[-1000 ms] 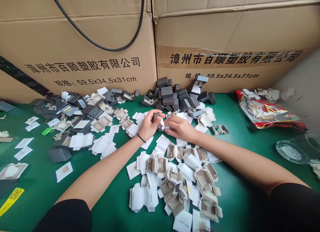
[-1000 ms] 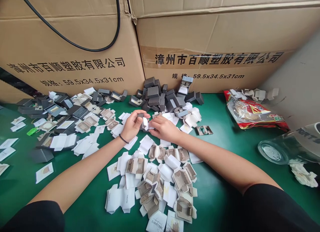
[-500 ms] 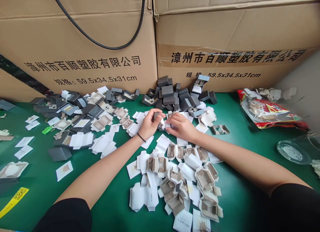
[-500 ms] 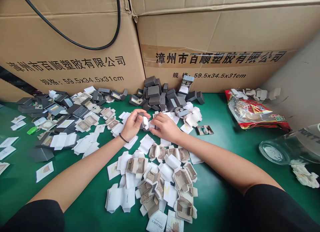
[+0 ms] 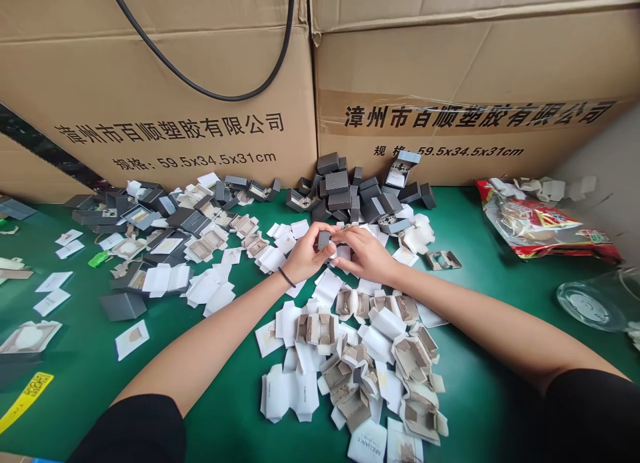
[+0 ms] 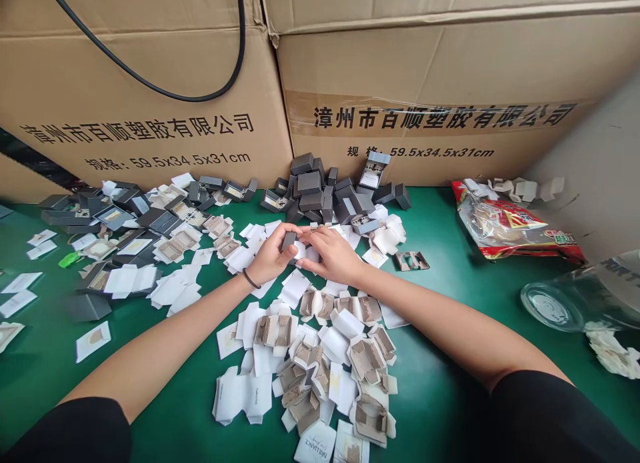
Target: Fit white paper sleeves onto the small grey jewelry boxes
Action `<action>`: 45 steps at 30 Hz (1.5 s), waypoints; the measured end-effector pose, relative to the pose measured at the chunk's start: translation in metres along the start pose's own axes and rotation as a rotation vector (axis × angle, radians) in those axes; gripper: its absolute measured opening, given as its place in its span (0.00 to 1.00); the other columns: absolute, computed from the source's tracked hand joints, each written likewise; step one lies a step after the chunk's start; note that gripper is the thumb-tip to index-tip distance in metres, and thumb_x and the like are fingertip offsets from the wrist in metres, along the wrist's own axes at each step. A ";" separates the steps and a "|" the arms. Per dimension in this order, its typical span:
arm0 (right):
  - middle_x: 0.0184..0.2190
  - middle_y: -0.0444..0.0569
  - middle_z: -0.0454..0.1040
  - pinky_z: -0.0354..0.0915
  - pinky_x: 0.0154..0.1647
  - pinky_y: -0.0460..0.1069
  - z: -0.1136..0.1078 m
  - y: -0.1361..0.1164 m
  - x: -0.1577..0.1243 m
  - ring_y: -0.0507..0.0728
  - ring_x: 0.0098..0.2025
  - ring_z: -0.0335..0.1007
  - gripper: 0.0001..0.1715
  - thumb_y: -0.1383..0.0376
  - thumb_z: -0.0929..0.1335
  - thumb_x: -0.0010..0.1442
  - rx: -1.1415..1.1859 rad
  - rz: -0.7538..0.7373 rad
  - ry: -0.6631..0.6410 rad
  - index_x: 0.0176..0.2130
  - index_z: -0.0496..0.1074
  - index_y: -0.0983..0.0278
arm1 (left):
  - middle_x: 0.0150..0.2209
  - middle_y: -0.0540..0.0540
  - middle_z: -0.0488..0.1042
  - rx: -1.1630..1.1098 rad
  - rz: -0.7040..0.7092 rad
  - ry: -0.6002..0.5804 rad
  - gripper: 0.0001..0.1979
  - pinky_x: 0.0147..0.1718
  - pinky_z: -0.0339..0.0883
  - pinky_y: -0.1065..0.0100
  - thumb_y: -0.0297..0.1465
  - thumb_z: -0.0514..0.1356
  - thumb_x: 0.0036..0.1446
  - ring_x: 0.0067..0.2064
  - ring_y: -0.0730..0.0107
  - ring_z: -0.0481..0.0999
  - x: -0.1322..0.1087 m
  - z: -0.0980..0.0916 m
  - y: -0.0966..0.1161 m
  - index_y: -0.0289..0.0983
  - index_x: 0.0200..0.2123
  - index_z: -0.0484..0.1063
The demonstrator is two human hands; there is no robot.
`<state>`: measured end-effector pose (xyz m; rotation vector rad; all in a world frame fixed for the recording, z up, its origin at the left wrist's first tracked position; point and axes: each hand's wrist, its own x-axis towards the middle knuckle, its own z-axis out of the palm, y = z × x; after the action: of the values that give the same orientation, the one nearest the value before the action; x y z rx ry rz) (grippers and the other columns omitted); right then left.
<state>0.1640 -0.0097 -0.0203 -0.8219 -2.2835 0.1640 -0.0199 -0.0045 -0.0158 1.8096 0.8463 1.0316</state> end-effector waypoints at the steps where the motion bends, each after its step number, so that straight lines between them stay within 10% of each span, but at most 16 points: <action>1: 0.41 0.55 0.72 0.64 0.45 0.57 0.000 0.000 0.000 0.62 0.44 0.66 0.23 0.51 0.64 0.59 -0.004 -0.019 -0.014 0.47 0.64 0.64 | 0.51 0.35 0.69 0.002 -0.001 0.002 0.28 0.51 0.63 0.60 0.53 0.54 0.50 0.53 0.58 0.69 0.000 0.000 0.000 0.37 0.44 0.61; 45: 0.41 0.53 0.70 0.65 0.43 0.55 0.000 0.002 0.000 0.58 0.42 0.64 0.11 0.60 0.63 0.61 -0.038 -0.121 -0.030 0.37 0.72 0.62 | 0.44 0.41 0.70 0.049 0.001 0.009 0.29 0.44 0.65 0.64 0.55 0.52 0.51 0.47 0.60 0.70 0.001 -0.001 0.001 0.37 0.44 0.63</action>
<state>0.1653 -0.0077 -0.0209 -0.7027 -2.3632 0.0791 -0.0199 -0.0036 -0.0147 1.8478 0.8824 1.0287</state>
